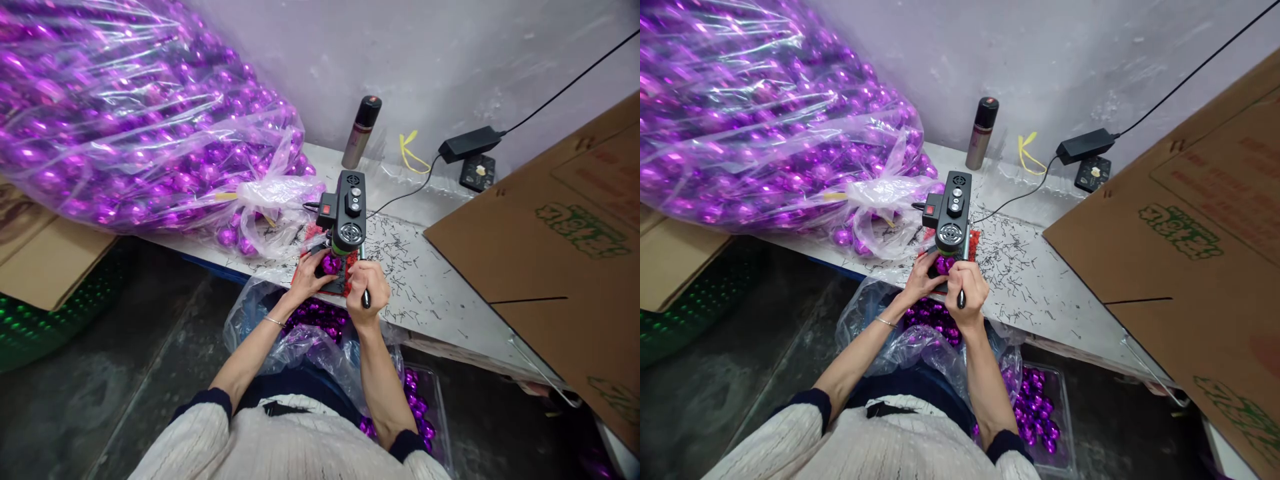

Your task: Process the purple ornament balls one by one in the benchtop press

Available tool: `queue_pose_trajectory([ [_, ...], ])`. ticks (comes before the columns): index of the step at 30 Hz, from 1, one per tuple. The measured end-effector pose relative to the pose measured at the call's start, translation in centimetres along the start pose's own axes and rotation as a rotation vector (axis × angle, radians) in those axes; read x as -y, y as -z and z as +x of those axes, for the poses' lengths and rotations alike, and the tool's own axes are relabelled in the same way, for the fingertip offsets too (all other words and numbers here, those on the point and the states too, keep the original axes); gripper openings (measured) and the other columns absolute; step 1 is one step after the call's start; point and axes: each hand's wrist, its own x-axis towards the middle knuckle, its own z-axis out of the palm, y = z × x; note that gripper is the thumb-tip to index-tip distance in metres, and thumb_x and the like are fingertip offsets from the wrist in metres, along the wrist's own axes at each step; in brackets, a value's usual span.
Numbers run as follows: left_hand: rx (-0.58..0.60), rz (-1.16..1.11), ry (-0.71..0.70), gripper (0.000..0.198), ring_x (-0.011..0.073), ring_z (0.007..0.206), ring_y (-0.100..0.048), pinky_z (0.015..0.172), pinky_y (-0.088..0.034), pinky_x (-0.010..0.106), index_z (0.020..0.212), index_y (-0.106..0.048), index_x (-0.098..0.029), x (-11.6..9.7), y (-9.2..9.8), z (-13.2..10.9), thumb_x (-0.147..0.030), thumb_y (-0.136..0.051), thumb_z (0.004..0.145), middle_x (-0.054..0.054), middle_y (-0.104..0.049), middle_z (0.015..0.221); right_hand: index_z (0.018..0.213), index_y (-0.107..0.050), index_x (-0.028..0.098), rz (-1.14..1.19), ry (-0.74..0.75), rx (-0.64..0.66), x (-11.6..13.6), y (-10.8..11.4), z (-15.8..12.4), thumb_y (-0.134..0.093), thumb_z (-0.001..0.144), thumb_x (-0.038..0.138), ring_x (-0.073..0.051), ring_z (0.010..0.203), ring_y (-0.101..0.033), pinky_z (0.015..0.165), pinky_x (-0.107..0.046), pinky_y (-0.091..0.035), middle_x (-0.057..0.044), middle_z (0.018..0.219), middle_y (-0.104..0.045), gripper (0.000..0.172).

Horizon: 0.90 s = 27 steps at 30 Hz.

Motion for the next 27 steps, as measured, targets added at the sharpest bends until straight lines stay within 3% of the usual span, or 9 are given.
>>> queue_pose_trajectory([
  [19, 0.014, -0.06, 0.045, 0.069, 0.0317, 0.131, -0.063, 0.119, -0.039, 0.054, 0.141, -0.056, -0.02, -0.2, 0.0, -0.2, -0.051, -0.079, 0.084, 0.016, -0.067, 0.139, 0.075, -0.051, 0.024, 0.029, 0.022, -0.117, -2.8, -1.8, -3.8, -0.041, 0.103, 0.032, -0.014, 0.063, -0.058, 0.07, -0.035, -0.049, 0.001, 0.071, -0.058, 0.031],
  [27, 0.027, -0.051, 0.033, 0.066, 0.0313, 0.133, -0.062, 0.119, -0.039, 0.055, 0.143, -0.054, -0.02, -0.2, 0.0, 0.0, -0.047, -0.076, 0.087, 0.016, -0.066, 0.14, 0.074, -0.049, 0.024, 0.061, 0.032, -0.137, -3.9, -2.6, -4.9, -0.039, 0.103, 0.031, -0.014, 0.062, -0.058, 0.069, -0.035, -0.051, 0.001, 0.073, -0.056, 0.032],
])
